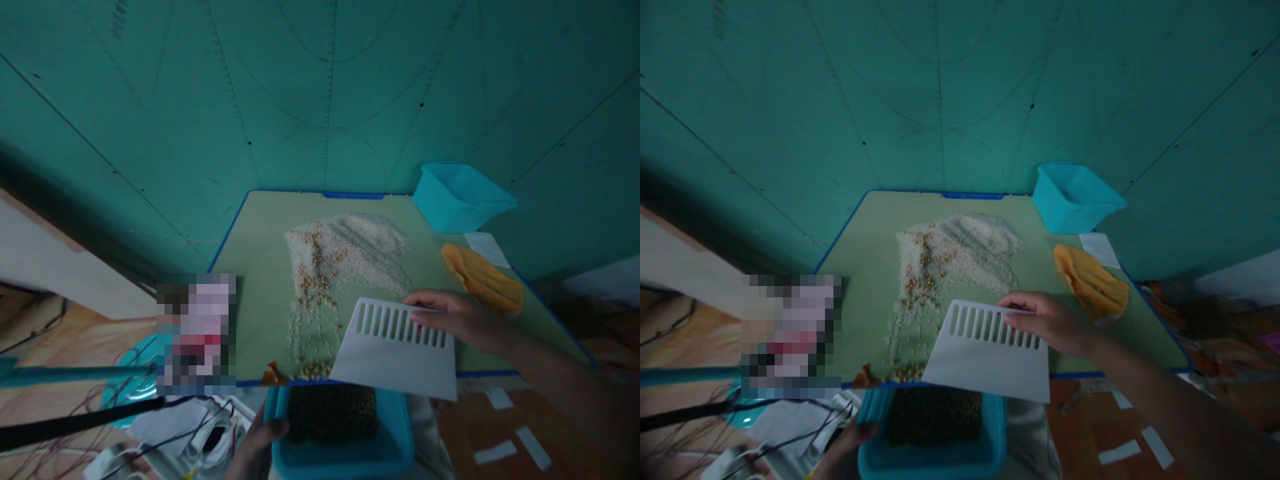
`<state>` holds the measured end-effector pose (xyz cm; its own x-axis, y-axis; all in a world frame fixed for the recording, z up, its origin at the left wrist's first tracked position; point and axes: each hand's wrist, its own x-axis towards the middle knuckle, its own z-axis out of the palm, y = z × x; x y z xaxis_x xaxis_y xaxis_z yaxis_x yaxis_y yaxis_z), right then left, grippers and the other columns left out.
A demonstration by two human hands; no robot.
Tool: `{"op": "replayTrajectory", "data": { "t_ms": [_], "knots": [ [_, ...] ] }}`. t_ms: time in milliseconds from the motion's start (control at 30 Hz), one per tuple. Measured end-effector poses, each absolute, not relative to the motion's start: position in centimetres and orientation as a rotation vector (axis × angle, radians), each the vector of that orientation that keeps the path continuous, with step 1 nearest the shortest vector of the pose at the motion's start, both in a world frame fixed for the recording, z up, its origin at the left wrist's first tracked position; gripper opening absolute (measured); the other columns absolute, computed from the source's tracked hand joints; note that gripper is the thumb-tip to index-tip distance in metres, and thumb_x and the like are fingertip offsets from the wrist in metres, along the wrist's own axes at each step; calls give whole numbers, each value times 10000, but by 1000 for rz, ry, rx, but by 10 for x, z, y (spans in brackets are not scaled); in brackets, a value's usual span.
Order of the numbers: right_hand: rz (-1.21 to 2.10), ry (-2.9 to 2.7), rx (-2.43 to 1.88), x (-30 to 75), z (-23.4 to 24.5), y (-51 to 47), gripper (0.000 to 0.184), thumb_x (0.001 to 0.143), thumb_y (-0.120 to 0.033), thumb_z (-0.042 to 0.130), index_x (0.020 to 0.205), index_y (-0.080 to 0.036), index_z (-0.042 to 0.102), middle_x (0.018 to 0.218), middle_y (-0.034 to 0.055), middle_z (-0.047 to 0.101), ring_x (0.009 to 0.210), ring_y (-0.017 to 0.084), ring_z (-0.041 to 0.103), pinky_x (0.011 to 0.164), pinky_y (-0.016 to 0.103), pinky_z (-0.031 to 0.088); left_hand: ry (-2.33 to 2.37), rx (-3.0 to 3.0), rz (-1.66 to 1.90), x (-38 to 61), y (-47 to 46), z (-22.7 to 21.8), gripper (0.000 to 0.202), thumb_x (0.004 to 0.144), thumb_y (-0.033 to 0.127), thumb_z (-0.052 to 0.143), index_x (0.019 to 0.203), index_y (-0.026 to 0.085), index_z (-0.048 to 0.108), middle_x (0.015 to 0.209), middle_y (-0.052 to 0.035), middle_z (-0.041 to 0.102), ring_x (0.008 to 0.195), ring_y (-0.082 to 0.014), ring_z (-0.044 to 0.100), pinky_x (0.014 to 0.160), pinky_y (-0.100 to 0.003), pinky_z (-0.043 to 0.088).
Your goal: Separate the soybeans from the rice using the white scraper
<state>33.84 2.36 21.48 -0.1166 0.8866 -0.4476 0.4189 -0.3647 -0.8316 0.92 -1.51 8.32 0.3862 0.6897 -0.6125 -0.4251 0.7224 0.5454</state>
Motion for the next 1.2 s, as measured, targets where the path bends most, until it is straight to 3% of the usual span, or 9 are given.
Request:
{"op": "replayTrajectory", "data": {
  "t_ms": [100,533,667,800,867,933,1000,1100,1200],
  "knots": [
    [1469,-1381,-1738,347,212,23,248,764,-388,569,908,-189,604,765,-6,596,665,137,555,591,247,397,862,277,700,11,-15,82,335,651,227,632,970,295,708,940,-6,756,1100,-332,543,932,-446,368],
    [1447,-1233,-1737,353,211,31,256,666,-365,627,838,-176,615,709,-3,596,625,131,541,582,249,388,865,301,702,9,-14,77,448,694,199,572,1134,263,623,999,3,745,1150,-302,507,980,-393,322],
    [1482,-1218,-1746,357,208,32,258,678,-363,627,861,-182,618,710,-2,608,607,124,543,572,245,391,901,282,687,12,-15,83,376,671,196,587,1032,247,684,978,-9,750,1132,-322,519,958,-415,349],
    [1549,-1300,-1745,361,207,28,260,703,-381,616,886,-196,629,727,-2,628,623,127,560,576,243,400,956,286,675,12,-12,70,376,582,261,677,955,229,709,971,-51,749,1104,-377,528,923,-467,378],
    [1545,-1338,-1766,363,207,26,282,705,-399,614,897,-194,636,735,6,635,636,137,568,576,247,404,1032,272,648,10,-8,53,441,471,302,734,905,225,718,885,-69,761,1092,-422,520,902,-508,383],
    [1516,-1341,-1774,365,207,25,297,704,-404,614,904,-186,637,744,14,639,643,144,573,577,252,409,1089,271,631,7,-3,35,387,325,286,770,702,208,729,704,-85,757,1080,-478,499,887,-540,382],
    [1467,-1323,-1763,367,208,26,301,701,-396,616,911,-181,632,763,19,642,655,148,576,589,257,413,1104,276,635,7,0,26,412,264,247,768,670,198,718,675,-99,750,1096,-499,472,885,-547,378],
    [1408,-1331,-1750,367,211,31,299,698,-386,617,916,-182,631,797,25,648,686,160,585,613,267,423,1068,263,629,10,-3,39,536,327,259,760,857,186,716,819,-106,761,1108,-472,480,879,-529,395],
    [1376,-1394,-1748,363,216,41,281,691,-369,618,909,-193,640,798,21,651,701,166,589,632,275,432,996,261,657,13,-11,66,484,535,257,706,1018,226,682,920,-58,759,1091,-394,535,896,-487,402]
  ]
}}
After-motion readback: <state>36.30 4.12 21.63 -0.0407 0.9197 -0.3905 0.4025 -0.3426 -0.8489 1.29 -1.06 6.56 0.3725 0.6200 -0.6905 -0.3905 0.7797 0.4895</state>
